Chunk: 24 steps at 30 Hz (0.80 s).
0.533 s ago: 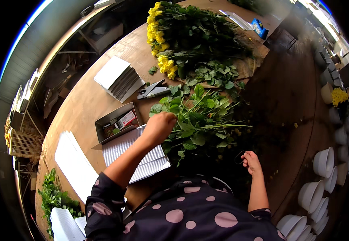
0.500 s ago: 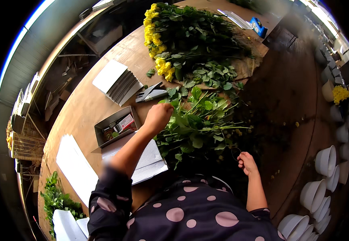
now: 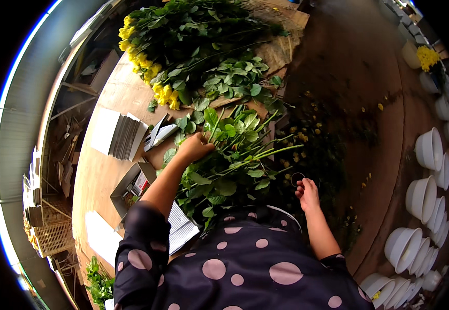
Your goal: The person arranges yellow roses and green leaves into white boxes on a wooden table. They use a stapler to secure the box flaps and handle the flowers and leaves by hand throughout the process.
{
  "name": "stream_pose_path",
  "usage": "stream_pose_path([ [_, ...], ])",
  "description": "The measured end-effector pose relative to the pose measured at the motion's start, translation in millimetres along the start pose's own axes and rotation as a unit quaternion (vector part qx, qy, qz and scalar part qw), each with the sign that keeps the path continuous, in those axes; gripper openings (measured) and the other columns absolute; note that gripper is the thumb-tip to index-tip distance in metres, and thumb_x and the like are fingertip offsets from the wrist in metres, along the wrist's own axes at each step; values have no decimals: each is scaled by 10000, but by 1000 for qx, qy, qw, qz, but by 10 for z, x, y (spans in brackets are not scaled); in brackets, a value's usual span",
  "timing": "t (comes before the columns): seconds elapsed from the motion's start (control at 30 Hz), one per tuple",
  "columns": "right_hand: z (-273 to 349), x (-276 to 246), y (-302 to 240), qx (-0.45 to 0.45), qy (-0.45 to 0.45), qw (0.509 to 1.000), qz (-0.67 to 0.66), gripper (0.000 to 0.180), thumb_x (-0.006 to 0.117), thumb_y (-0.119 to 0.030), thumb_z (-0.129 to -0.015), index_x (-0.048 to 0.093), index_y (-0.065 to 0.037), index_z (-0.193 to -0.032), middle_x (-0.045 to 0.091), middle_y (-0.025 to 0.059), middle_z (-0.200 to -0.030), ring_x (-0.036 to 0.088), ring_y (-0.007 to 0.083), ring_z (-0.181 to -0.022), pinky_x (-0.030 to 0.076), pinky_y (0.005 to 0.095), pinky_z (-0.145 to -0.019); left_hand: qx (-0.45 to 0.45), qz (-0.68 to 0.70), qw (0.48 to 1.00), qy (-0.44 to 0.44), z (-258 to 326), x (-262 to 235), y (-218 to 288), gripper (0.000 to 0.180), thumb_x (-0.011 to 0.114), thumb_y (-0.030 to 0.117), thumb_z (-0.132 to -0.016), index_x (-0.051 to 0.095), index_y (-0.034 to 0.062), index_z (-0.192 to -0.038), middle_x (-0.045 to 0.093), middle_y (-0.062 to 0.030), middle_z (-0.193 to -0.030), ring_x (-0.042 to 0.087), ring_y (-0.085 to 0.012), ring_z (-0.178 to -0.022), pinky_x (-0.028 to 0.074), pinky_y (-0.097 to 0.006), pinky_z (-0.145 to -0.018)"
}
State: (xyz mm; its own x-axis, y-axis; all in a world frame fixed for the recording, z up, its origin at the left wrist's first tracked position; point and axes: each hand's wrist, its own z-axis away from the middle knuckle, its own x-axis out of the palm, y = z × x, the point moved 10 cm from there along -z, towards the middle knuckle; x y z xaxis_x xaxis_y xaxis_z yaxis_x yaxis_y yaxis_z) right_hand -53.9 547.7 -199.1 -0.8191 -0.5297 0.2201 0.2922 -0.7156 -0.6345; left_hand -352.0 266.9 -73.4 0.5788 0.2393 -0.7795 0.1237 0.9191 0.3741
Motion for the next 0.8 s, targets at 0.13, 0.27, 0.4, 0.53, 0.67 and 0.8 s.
stream_pose_path([
  [0.13, -105, 8, -137, -57, 57, 997, 20, 98, 483, -208, -867, 483, -117, -904, 545, -4, -744, 479, 69, -590, 428, 219, -486, 10, 93, 995, 24, 48, -101, -5, 444, 626, 342, -670, 520, 23, -960, 609, -157, -866, 583, -270, -818, 447, -327, -737],
  [0.27, -449, 31, -191, -90, 70, 991, 76, 138, 465, -190, -863, 475, -71, -934, 543, 17, -749, 464, 77, -565, 411, 213, -470, 26, 302, 948, -95, 33, 60, 121, 314, 590, 159, -769, 471, 8, -1016, 574, -60, -867, 540, -124, -753, 431, -248, -671],
  [0.4, -166, 837, 83, -74, -190, 939, 278, 138, 502, -154, -827, 542, -36, -886, 552, 14, -707, 483, 82, -561, 406, 218, -480, 21, 373, 916, -145, -1, 242, 9, 261, 643, 163, -752, 516, 20, -931, 577, -42, -805, 531, -94, -712, 427, -220, -622],
  [0.53, 198, 1151, 705, -34, -361, 869, 336, 189, 561, -124, -792, 556, -18, -949, 597, 29, -832, 536, 109, -763, 431, 246, -689, 32, 286, 952, -108, -190, 366, -170, 319, 691, 193, -706, 549, 12, -928, 572, -44, -754, 531, -116, -698, 437, -245, -639],
  [0.67, 346, 1247, 798, -25, -387, 816, 428, 229, 567, -180, -799, 562, -13, -955, 594, 50, -859, 539, 143, -807, 426, 274, -718, 20, 138, 989, -46, -270, 310, -320, 476, 714, 290, -669, 535, 16, -1014, 580, -141, -909, 551, -198, -843, 436, -311, -766],
  [0.8, 124, 1055, 756, 22, -297, 894, 336, 197, 524, -195, -820, 570, -20, -898, 566, 43, -727, 519, 132, -648, 415, 253, -569, -3, 68, 995, -73, -188, 301, -223, 637, 649, 420, -714, 446, 18, -1164, 516, -201, -1117, 500, -269, -1033, 375, -335, -888],
])
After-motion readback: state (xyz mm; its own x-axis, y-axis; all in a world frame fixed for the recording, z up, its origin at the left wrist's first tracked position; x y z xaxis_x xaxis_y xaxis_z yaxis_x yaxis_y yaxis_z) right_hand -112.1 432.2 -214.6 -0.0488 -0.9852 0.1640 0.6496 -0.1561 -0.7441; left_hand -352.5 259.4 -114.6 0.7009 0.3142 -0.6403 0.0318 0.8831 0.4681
